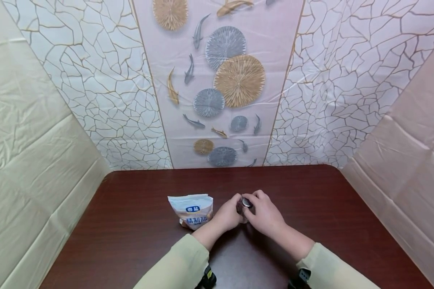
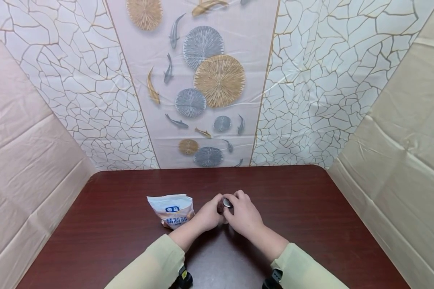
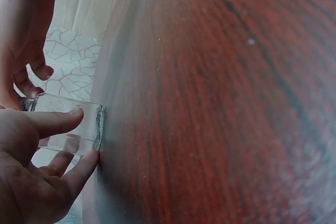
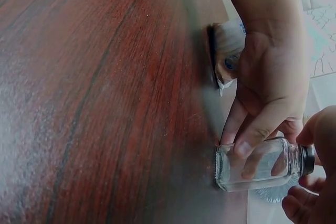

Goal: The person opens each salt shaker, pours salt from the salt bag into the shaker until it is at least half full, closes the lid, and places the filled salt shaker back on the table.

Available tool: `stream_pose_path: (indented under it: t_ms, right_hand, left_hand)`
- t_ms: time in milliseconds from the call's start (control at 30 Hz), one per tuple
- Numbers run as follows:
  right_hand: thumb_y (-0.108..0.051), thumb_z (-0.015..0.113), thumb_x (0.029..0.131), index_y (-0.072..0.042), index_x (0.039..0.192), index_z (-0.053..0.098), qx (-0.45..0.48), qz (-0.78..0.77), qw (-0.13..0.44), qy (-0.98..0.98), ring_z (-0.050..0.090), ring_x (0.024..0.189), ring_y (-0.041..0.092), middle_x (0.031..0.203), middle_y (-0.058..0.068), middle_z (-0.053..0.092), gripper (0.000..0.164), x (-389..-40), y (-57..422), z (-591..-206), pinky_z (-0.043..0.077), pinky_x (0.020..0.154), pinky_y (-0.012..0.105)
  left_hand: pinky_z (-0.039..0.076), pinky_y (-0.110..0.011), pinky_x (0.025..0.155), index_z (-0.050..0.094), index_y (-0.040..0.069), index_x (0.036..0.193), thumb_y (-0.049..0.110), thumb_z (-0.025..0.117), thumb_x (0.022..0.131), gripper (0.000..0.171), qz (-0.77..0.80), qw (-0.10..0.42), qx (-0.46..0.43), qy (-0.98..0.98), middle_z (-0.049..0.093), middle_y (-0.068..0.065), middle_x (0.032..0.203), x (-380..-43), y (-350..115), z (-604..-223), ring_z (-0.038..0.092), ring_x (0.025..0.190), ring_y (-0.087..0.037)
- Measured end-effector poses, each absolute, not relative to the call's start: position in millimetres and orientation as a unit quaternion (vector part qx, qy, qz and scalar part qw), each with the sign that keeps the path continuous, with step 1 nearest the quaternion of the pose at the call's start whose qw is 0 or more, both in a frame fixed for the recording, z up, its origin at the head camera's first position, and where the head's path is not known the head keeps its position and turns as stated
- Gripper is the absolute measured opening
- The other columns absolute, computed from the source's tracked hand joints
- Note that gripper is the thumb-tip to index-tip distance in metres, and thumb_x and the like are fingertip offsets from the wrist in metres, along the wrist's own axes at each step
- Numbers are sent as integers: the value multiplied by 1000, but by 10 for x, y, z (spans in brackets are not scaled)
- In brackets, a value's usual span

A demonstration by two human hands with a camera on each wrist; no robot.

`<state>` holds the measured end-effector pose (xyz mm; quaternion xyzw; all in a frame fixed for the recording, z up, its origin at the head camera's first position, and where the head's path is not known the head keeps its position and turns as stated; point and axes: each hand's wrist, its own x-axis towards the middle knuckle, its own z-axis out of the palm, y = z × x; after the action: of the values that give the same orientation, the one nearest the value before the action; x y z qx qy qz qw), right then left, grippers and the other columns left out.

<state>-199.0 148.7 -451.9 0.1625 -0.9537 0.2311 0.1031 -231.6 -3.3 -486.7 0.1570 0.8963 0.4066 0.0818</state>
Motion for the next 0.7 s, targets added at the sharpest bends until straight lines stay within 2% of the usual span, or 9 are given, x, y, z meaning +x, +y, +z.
stream_pose_path:
  t_ms: [133,300,433,600,700]
  right_hand:
    - [-20,66,89,-15,128,66,181,229,101,-951,52,98,23,112,6,53,39,-1982,1500,-4519,48,74,37]
    - [-13,64,86,-20,135,62,202,240,93,-945,54,104,25,122,8,53,49,-1983,1530,-4514,48,74,37]
    - [-17,66,84,-19,140,56,195,254,94,-943,56,107,26,129,9,52,57,-1990,1534,-4515,49,76,38]
    - [-32,72,88,-11,127,61,150,264,103,-947,59,104,25,118,8,57,46,-2015,1492,-4520,51,82,42]
    - [-39,73,88,-10,116,64,123,258,106,-952,60,96,25,106,6,57,41,-2036,1462,-4522,50,79,42]
  left_hand:
    - [48,-35,82,51,17,112,12,85,76,50,407,89,155,896,64,-3,106,-2323,-35,-4871,59,95,-17]
    - [48,-35,83,51,17,125,13,84,77,58,413,100,149,893,63,-1,110,-2326,-40,-4865,58,98,-17]
    - [48,-33,79,53,18,121,10,82,77,54,418,90,156,890,64,0,103,-2325,-44,-4871,58,91,-15]
    - [47,-29,76,53,17,110,6,82,74,47,414,73,166,892,65,2,100,-2328,-42,-4889,58,86,-12]
    - [46,-29,73,53,17,110,7,83,74,48,416,74,164,891,64,3,95,-2325,-39,-4882,56,82,-13]
